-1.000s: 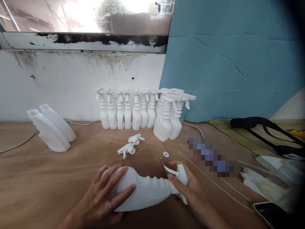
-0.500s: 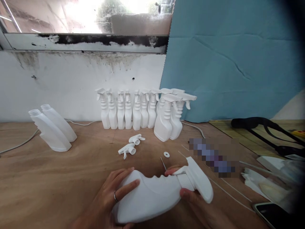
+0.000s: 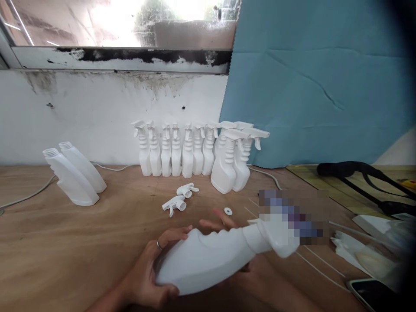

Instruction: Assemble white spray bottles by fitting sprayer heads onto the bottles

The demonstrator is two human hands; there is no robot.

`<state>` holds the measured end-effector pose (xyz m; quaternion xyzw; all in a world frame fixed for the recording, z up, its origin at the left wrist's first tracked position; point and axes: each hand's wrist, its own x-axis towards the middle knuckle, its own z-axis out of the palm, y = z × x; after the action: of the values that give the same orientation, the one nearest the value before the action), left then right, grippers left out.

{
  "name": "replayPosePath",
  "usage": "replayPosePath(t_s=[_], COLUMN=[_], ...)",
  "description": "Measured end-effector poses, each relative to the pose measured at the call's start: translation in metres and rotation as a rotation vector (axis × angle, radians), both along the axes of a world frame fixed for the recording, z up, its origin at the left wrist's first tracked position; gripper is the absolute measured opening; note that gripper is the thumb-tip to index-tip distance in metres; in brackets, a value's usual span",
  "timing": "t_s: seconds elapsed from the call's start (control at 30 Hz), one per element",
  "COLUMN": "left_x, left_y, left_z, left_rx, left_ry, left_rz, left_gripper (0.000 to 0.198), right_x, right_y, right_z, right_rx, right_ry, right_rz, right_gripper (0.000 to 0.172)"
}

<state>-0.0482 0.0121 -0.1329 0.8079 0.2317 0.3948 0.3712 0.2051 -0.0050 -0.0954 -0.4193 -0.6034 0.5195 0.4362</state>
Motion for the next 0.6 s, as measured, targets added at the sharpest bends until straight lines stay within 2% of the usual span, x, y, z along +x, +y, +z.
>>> replayPosePath(t_s=[0.07, 0.13, 0.2, 0.3, 0.37, 0.4, 0.5, 0.6], left_x=[0.004, 0.006, 0.006, 0.005, 0.005, 0.006, 0.007, 0.008], left_y=[0.009, 0.019, 0.033, 0.055, 0.07, 0.076, 0.088, 0.089], left_z=[0.002, 0.002, 0.001, -0.005, -0.01, -0.013, -0.024, -0.033], left_rx=[0.021, 0.124, 0.235, 0.29, 0.29, 0.296, 0.317, 0.342], left_ry=[0.0, 0.035, 0.079, 0.142, 0.201, 0.239, 0.345, 0.405], left_rz=[-0.022, 0.049, 0.231, 0.481, 0.524, 0.526, 0.5, 0.474], left_gripper=[0.071, 0.064, 0.053, 0.037, 0.04, 0.045, 0.053, 0.045], right_x=[-0.009, -0.011, -0.004, 0.011, 0.017, 0.018, 0.013, 0.004], right_y=[0.003, 0.011, 0.027, 0.062, 0.087, 0.099, 0.128, 0.145], right_z=[0.004, 0.011, 0.019, 0.031, 0.036, 0.037, 0.033, 0.028], right_rx=[0.026, 0.14, 0.338, 0.653, 0.672, 0.66, 0.614, 0.56], right_ry=[0.01, -0.054, -0.25, -0.574, -0.802, -0.86, -0.966, -1.049], right_rz=[0.036, -0.055, -0.226, -0.505, -0.647, -0.673, -0.695, -0.705], right_gripper=[0.057, 0.036, 0.031, 0.039, 0.04, 0.038, 0.033, 0.034])
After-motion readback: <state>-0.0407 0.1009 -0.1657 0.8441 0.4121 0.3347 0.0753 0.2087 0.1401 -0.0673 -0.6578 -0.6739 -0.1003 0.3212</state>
